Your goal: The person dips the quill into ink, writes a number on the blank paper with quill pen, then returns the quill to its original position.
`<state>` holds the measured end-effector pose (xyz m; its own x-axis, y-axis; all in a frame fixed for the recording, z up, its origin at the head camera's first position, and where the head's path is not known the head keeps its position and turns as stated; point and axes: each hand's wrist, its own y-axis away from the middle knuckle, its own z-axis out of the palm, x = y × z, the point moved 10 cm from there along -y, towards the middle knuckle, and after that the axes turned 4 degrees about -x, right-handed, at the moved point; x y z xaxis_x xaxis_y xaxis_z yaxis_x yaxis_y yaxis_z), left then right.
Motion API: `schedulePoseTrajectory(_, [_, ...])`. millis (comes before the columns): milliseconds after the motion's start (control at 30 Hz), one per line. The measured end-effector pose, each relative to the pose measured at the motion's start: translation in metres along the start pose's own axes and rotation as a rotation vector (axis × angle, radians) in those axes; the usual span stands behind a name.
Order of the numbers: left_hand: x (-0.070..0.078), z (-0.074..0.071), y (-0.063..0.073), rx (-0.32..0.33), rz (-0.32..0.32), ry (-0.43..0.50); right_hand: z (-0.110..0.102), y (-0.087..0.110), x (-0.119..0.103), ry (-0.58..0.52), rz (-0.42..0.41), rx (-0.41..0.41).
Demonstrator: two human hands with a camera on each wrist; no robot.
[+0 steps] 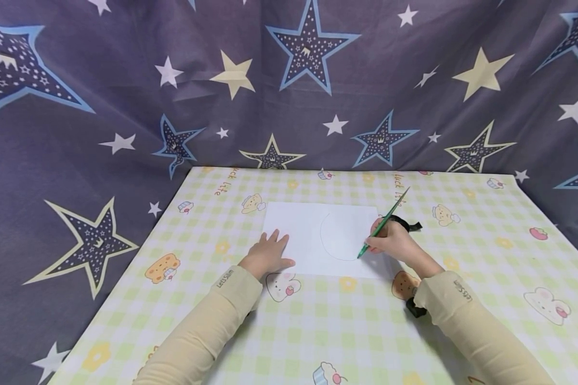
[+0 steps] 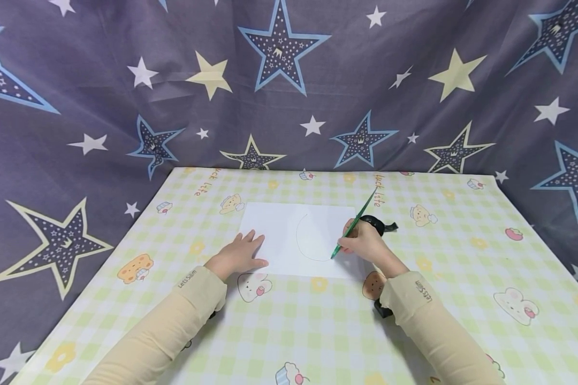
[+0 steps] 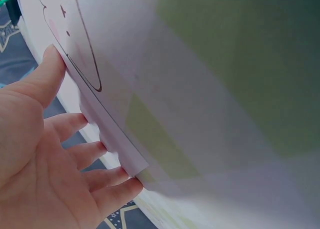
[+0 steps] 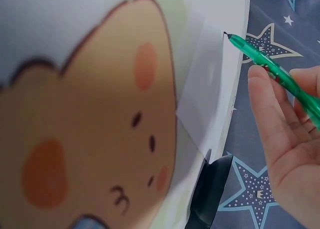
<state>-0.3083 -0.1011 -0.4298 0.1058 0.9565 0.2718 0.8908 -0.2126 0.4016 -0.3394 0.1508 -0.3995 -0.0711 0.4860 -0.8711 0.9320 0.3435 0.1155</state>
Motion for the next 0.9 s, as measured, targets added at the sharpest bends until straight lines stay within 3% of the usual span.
schedulePoseTrajectory(900, [0.002,-0.001,0.002,-0.002,0.003,-0.010,-0.011,-0.001,0.005,0.015,0.008,0.042])
